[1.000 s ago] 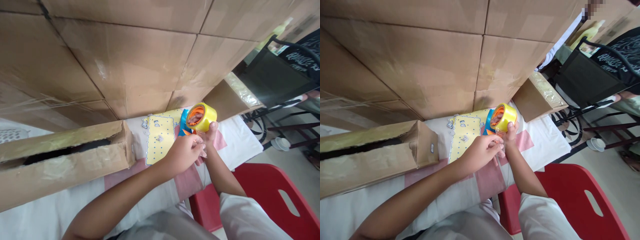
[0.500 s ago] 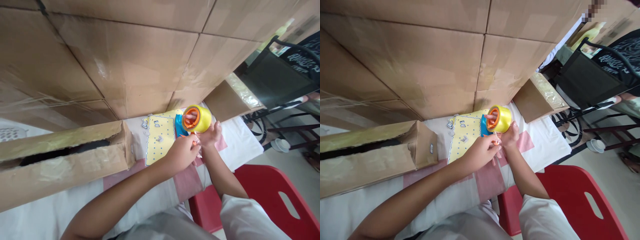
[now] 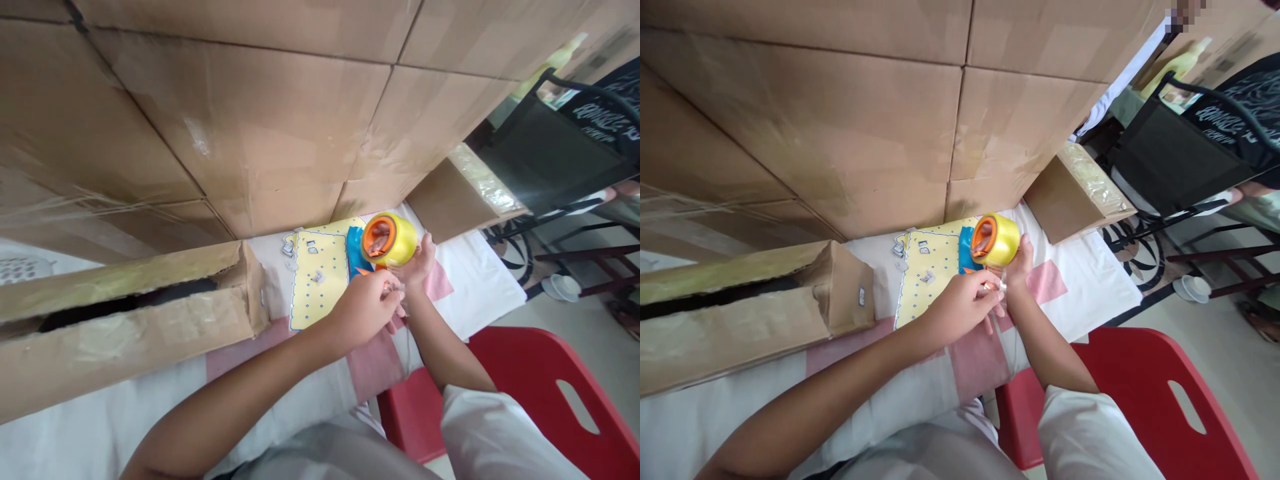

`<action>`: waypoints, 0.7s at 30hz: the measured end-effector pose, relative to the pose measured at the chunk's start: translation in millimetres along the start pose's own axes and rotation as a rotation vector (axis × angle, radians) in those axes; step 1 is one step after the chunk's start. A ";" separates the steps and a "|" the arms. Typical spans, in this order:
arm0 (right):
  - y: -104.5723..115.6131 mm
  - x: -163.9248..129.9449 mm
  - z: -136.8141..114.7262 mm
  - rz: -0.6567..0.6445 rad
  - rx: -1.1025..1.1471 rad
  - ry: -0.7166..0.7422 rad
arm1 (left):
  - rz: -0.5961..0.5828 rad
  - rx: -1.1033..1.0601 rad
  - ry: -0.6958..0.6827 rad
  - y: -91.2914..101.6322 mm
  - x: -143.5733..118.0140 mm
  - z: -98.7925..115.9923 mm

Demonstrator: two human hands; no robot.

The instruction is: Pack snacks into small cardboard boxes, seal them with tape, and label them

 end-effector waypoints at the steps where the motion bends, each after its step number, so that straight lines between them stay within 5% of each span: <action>1: 1.6 2.2 0.5 0.006 0.026 -0.005 | 0.013 0.010 0.003 -2.3 0.7 -3.8; 9: 12.4 12.0 -6.5 0.124 0.019 0.008 | 0.083 0.135 -0.059 -11.1 2.8 -20.4; 21: 34.2 36.4 -20.8 0.184 0.084 0.069 | -0.008 0.154 -0.022 -9.3 -0.3 -26.0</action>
Point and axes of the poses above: each hand's wrist, its own x-axis towards the middle knuckle, its own y-axis out of the back of the hand, z = x × y, the point moved 2 cm from there along x, towards the middle knuckle, and after that the axes turned 12 degrees about -y, right-handed, at the moved point
